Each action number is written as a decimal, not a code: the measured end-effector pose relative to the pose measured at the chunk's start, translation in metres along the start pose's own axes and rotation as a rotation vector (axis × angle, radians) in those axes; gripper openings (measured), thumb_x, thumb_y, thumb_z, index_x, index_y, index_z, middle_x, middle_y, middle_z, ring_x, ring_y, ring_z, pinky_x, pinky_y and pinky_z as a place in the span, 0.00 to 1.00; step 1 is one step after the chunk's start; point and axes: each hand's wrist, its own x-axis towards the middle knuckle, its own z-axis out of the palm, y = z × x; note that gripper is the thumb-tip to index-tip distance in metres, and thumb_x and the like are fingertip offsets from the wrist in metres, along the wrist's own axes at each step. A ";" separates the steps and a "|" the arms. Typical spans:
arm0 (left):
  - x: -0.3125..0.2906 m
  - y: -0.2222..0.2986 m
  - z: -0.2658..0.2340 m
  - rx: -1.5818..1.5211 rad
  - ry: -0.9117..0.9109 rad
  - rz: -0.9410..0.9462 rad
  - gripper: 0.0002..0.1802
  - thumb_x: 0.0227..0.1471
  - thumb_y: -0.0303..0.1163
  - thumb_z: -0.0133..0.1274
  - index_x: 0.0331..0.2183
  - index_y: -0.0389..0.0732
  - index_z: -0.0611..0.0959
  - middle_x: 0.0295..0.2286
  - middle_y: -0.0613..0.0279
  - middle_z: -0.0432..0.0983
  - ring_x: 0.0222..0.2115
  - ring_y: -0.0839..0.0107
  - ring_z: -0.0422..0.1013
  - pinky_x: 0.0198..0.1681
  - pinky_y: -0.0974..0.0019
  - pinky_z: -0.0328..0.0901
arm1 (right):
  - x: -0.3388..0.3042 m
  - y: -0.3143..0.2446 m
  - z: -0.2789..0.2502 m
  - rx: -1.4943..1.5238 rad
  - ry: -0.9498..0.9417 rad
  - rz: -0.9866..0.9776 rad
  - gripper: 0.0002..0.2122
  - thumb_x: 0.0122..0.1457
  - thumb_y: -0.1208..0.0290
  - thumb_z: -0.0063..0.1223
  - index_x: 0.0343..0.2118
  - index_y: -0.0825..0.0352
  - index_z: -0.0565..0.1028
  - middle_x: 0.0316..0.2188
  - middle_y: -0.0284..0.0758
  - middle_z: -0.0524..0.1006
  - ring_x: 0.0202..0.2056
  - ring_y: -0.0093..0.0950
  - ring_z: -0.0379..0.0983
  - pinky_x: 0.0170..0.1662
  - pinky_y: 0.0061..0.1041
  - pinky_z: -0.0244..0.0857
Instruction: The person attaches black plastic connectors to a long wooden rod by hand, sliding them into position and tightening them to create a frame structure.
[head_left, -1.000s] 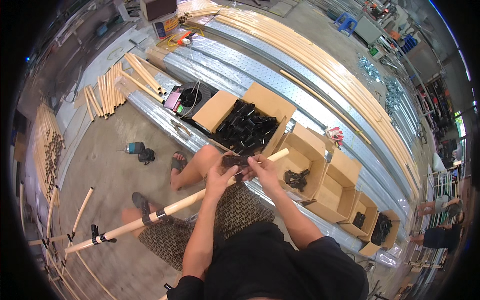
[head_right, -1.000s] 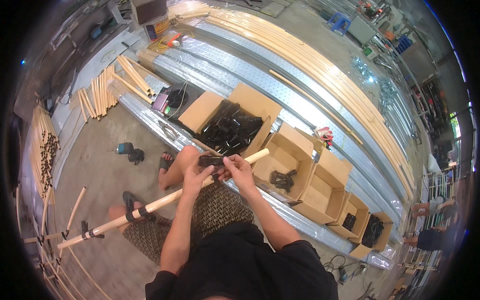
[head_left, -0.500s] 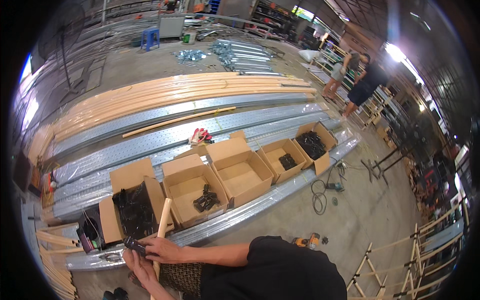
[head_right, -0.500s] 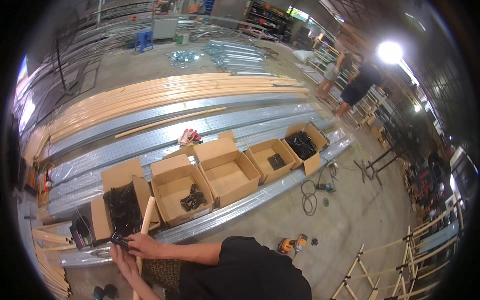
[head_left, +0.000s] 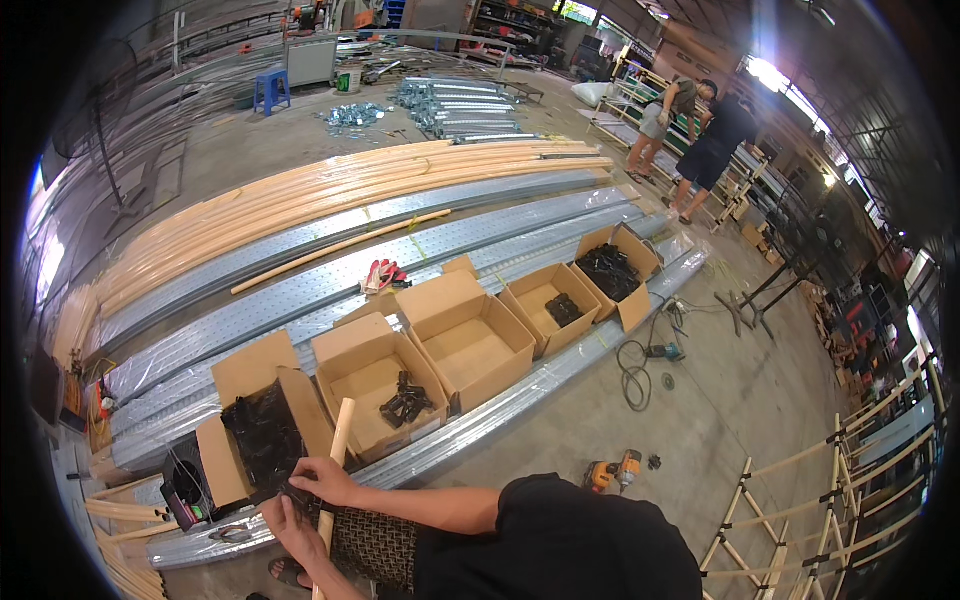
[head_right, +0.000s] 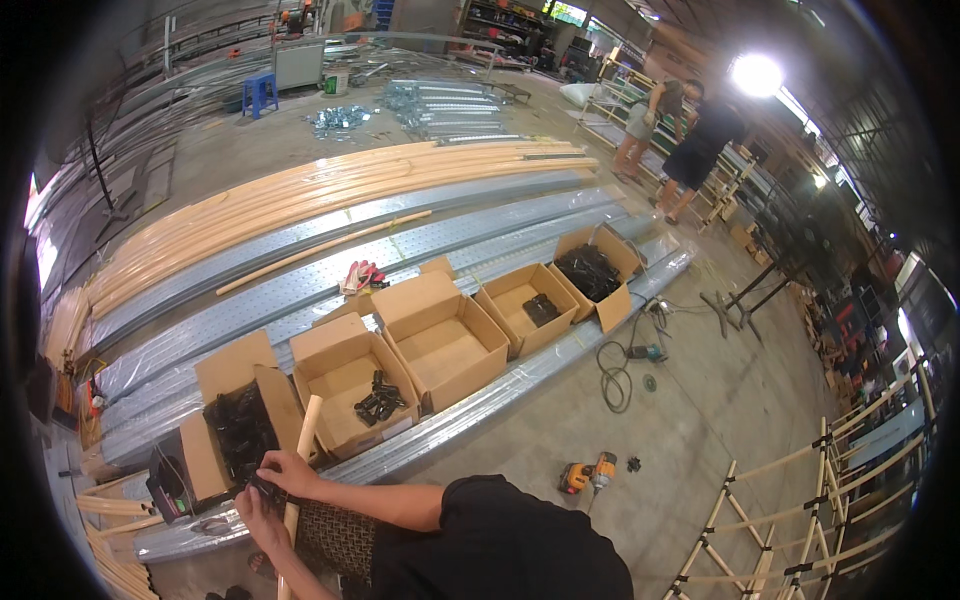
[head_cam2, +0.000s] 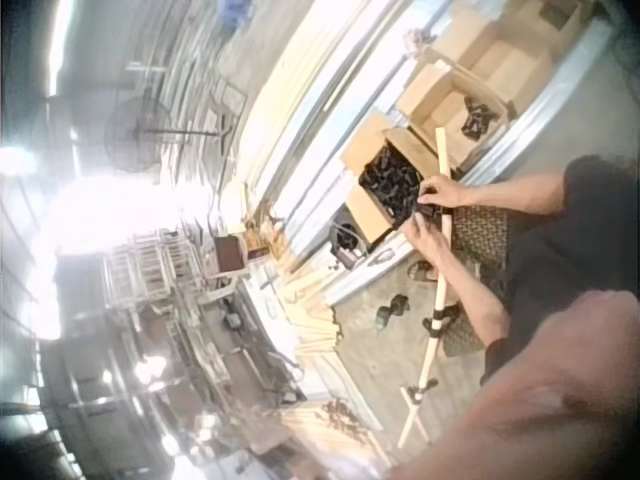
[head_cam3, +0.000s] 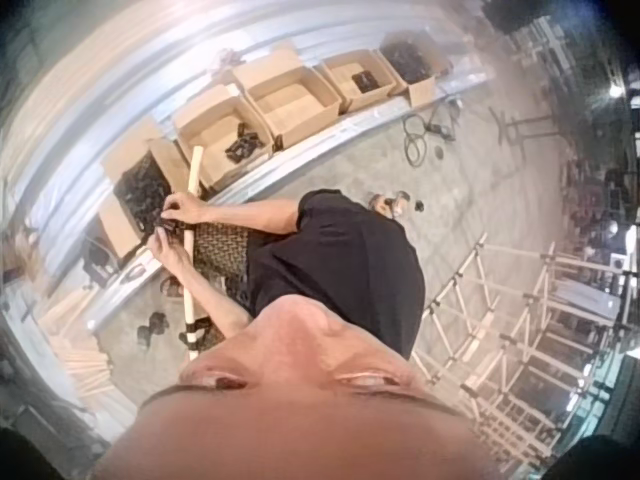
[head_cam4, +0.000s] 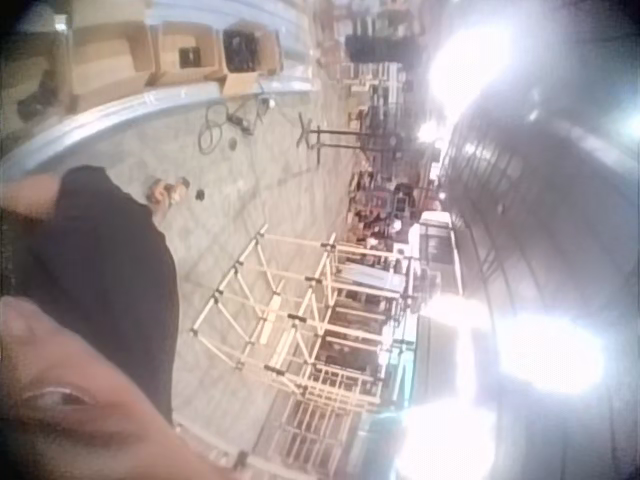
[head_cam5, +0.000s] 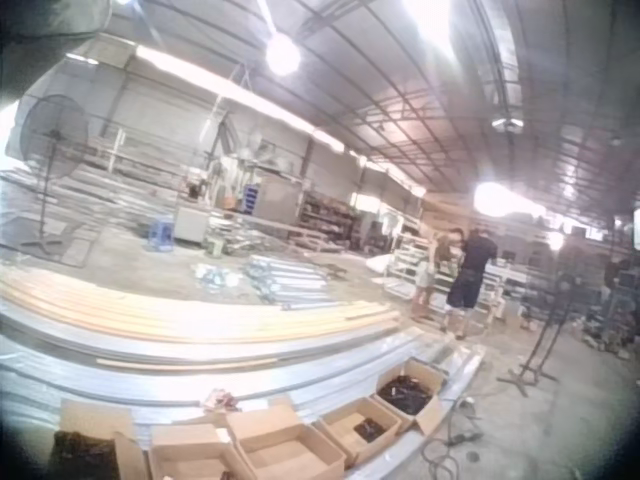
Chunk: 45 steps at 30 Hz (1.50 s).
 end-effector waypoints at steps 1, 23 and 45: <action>-0.003 0.000 0.007 0.018 -0.017 0.007 0.12 0.63 0.25 0.51 0.47 0.36 0.72 0.43 0.62 0.70 0.44 0.72 0.69 0.50 0.66 0.65 | 0.001 0.005 -0.005 0.015 0.012 -0.002 0.09 0.59 0.71 0.61 0.33 0.73 0.77 0.27 0.36 0.80 0.30 0.22 0.75 0.35 0.26 0.68; -0.013 -0.014 0.003 0.089 -0.005 0.050 0.15 0.63 0.24 0.51 0.51 0.33 0.75 0.47 0.58 0.73 0.47 0.71 0.71 0.52 0.68 0.68 | -0.013 -0.017 -0.019 -0.072 -0.022 -0.014 0.12 0.57 0.67 0.61 0.34 0.74 0.76 0.26 0.45 0.79 0.30 0.33 0.77 0.35 0.31 0.69; -0.003 -0.031 -0.010 0.168 0.086 0.084 0.15 0.63 0.27 0.53 0.50 0.34 0.75 0.43 0.61 0.74 0.43 0.74 0.71 0.45 0.72 0.67 | -0.031 0.001 -0.010 -0.175 -0.094 -0.086 0.22 0.53 0.67 0.63 0.48 0.73 0.71 0.40 0.50 0.75 0.46 0.48 0.72 0.49 0.41 0.65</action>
